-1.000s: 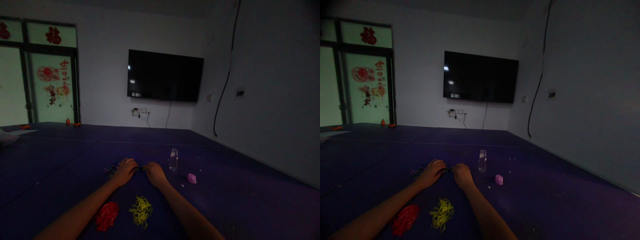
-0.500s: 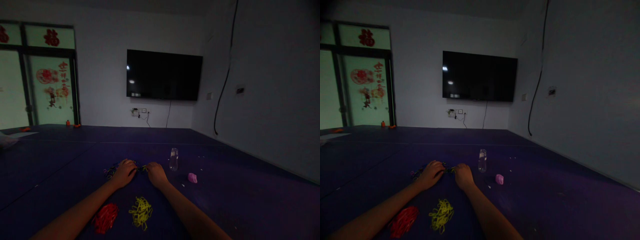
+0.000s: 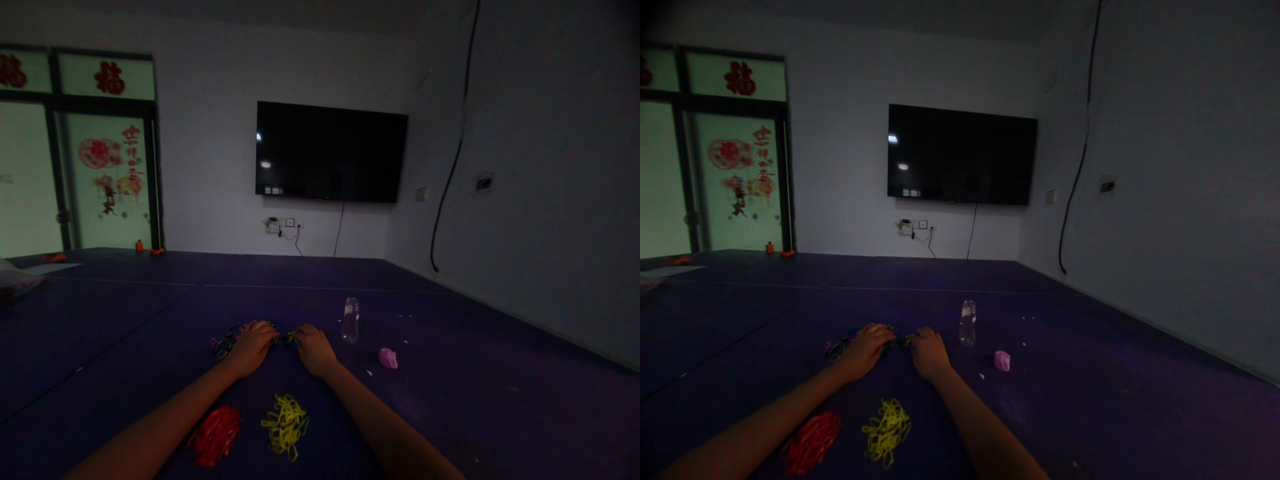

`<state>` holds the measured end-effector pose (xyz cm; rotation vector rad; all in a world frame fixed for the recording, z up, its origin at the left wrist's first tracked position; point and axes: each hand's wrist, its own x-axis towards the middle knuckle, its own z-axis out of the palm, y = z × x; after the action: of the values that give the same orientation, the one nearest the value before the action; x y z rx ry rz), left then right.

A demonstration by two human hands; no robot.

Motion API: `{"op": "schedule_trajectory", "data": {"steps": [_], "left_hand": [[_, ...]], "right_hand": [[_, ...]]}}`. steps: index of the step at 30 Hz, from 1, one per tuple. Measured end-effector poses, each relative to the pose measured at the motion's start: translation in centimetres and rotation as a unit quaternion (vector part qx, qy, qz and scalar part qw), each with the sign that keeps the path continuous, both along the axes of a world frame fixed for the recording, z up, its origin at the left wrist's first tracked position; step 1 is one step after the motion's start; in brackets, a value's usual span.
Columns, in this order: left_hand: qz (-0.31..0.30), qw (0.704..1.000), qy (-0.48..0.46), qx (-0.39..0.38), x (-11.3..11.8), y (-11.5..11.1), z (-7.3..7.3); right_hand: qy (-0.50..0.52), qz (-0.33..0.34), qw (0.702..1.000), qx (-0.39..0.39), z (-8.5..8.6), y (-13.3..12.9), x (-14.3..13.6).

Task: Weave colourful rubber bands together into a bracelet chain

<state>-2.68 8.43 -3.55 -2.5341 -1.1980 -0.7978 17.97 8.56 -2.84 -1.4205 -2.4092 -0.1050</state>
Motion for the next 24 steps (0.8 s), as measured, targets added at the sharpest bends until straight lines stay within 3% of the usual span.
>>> {"op": "schedule_trajectory", "data": {"steps": [13,24], "left_hand": [[-0.002,1.000,0.012,-0.007,-0.15,0.49,-0.39],[0.000,1.000,0.012,-0.010,-0.05,-0.10,0.23]], "right_hand": [[-0.010,0.020,1.000,-0.004,0.24,-0.09,0.00],[-0.013,0.026,0.999,0.030,0.70,-0.49,-0.30]]}}
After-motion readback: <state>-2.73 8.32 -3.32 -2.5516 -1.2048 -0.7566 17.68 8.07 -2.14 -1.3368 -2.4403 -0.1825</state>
